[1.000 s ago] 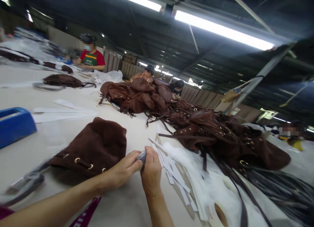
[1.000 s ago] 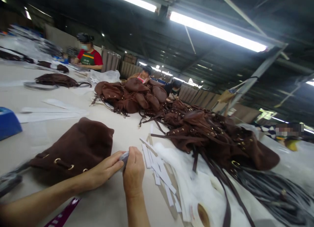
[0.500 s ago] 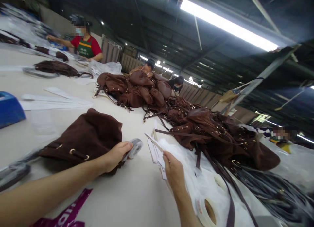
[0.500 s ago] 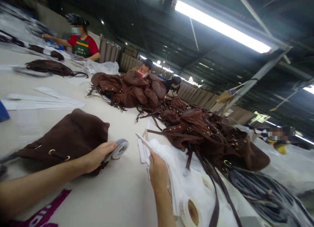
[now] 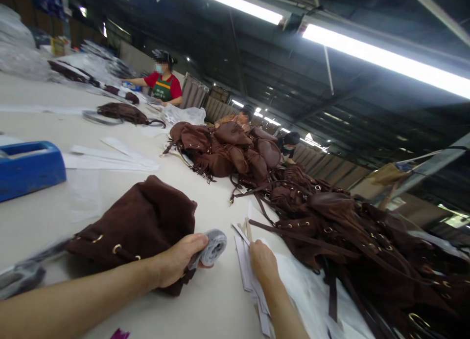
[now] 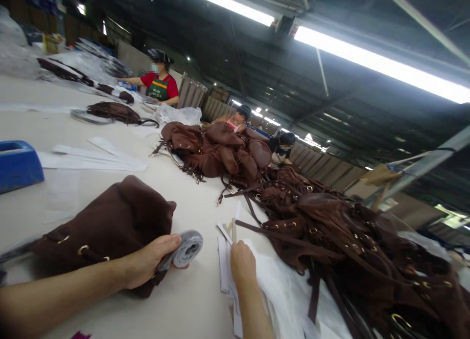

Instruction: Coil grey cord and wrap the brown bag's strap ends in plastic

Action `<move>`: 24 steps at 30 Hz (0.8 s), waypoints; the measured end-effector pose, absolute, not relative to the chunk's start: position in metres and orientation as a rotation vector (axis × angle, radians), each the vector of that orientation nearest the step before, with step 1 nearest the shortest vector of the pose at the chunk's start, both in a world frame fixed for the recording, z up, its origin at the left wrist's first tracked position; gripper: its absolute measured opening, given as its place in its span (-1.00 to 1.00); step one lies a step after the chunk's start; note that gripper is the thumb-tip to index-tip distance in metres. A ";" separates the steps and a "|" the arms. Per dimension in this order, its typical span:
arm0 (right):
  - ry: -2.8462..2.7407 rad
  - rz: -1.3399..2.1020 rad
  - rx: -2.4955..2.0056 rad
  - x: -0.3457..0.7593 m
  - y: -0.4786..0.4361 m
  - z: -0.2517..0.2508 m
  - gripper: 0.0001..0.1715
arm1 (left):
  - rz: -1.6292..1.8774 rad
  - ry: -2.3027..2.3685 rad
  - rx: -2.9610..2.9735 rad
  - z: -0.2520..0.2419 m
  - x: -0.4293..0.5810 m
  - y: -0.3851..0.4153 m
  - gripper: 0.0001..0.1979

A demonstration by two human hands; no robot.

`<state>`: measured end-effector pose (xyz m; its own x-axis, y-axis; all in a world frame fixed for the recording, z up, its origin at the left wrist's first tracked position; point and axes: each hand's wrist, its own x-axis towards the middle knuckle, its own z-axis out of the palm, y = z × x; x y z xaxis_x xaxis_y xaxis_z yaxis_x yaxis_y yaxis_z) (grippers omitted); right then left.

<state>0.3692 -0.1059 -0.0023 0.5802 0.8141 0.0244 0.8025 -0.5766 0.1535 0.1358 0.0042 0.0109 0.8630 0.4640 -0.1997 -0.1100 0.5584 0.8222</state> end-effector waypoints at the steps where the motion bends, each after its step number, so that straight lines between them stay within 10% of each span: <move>1: 1.391 0.122 2.662 0.372 -0.106 0.000 -0.67 | 0.345 0.422 0.918 0.011 0.136 0.004 -0.38; 24: 1.617 -0.041 3.418 0.390 -0.096 0.019 -0.63 | 0.381 0.291 0.843 0.006 0.135 0.007 -0.47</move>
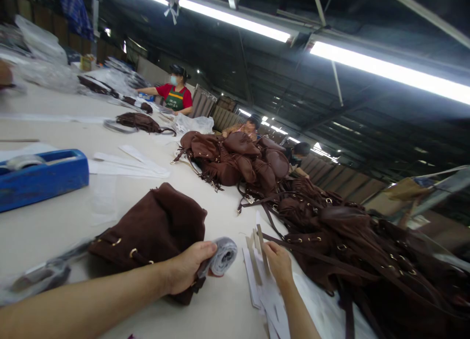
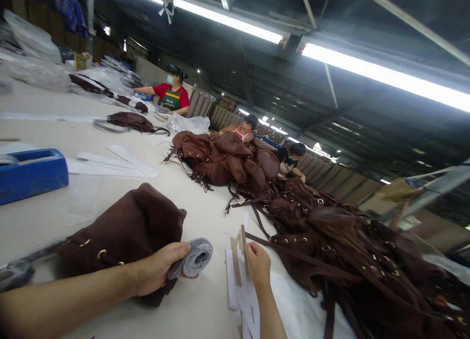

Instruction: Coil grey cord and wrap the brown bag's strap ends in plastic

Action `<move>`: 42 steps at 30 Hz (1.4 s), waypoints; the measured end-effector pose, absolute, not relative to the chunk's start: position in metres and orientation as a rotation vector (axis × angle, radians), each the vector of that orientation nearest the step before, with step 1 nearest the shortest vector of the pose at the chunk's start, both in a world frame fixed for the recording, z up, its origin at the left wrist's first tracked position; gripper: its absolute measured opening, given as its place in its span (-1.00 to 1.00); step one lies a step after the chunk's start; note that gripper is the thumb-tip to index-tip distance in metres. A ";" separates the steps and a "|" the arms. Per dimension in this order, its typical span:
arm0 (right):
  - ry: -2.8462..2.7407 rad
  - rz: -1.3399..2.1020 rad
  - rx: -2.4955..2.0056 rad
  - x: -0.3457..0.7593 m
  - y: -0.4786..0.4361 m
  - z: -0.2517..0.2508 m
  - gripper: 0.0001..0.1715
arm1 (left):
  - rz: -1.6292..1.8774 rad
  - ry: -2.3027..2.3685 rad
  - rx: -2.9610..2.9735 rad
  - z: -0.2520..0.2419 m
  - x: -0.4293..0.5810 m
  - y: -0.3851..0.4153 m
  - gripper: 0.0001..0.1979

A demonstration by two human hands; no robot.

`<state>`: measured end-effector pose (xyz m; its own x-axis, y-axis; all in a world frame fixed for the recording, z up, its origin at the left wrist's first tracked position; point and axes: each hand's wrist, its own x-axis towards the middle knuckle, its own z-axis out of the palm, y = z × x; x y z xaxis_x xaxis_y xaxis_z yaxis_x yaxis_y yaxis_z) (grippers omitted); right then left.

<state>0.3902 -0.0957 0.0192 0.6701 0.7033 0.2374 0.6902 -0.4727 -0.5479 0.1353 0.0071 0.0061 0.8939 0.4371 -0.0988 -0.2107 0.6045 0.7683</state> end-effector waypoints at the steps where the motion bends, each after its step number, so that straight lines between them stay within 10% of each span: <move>1: -1.043 0.042 -2.211 0.384 -0.099 0.024 -0.63 | 0.390 0.282 0.835 0.006 0.135 0.008 -0.46; 11: -0.650 0.972 -1.666 0.247 -0.166 0.058 -0.50 | 0.432 0.200 0.813 0.008 0.133 0.011 -0.46; 42: -0.557 0.909 -1.626 0.209 -0.126 0.051 -0.58 | 0.481 0.050 1.344 0.014 0.117 0.000 -0.60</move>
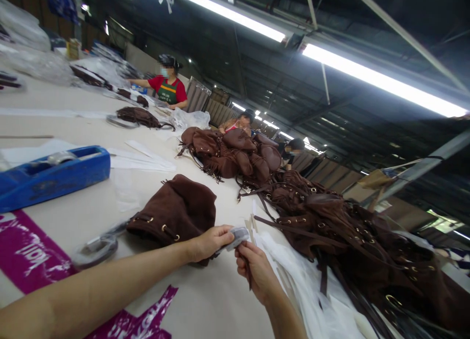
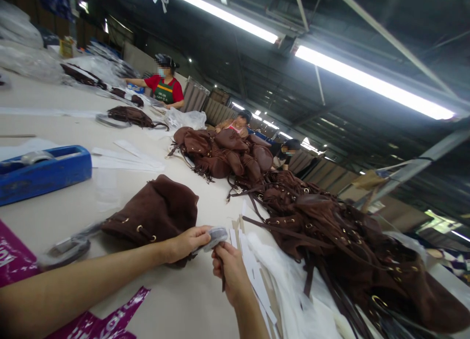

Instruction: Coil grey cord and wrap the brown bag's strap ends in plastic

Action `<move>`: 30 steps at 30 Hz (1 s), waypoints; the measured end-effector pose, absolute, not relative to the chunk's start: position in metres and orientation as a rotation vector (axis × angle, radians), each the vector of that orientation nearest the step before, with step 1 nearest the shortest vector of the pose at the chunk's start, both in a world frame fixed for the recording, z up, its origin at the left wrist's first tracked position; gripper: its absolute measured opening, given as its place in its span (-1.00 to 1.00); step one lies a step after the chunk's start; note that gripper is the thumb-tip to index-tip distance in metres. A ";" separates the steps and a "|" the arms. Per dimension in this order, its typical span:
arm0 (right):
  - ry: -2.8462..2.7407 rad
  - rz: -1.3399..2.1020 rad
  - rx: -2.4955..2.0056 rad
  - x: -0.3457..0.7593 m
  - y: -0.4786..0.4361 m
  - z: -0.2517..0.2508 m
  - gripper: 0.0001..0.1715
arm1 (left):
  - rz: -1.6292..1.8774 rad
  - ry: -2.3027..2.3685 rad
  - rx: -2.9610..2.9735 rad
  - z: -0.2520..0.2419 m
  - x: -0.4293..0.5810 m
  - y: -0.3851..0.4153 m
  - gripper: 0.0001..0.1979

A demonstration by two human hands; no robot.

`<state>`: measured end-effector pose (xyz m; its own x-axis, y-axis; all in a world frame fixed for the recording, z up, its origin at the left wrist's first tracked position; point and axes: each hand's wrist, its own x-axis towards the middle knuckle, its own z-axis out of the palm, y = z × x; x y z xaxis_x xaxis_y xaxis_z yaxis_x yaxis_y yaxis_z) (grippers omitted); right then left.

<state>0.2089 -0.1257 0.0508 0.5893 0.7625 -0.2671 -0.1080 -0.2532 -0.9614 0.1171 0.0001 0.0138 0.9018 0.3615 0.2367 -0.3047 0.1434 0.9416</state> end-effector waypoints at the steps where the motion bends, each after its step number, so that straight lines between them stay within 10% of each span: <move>1: -0.551 0.905 -1.617 0.209 -0.127 0.049 -0.55 | 0.494 0.059 1.379 0.013 0.116 0.001 -0.60; 30: -0.223 0.822 -1.265 0.217 -0.150 0.007 -0.58 | 0.465 -0.018 2.145 0.015 0.115 -0.019 -0.82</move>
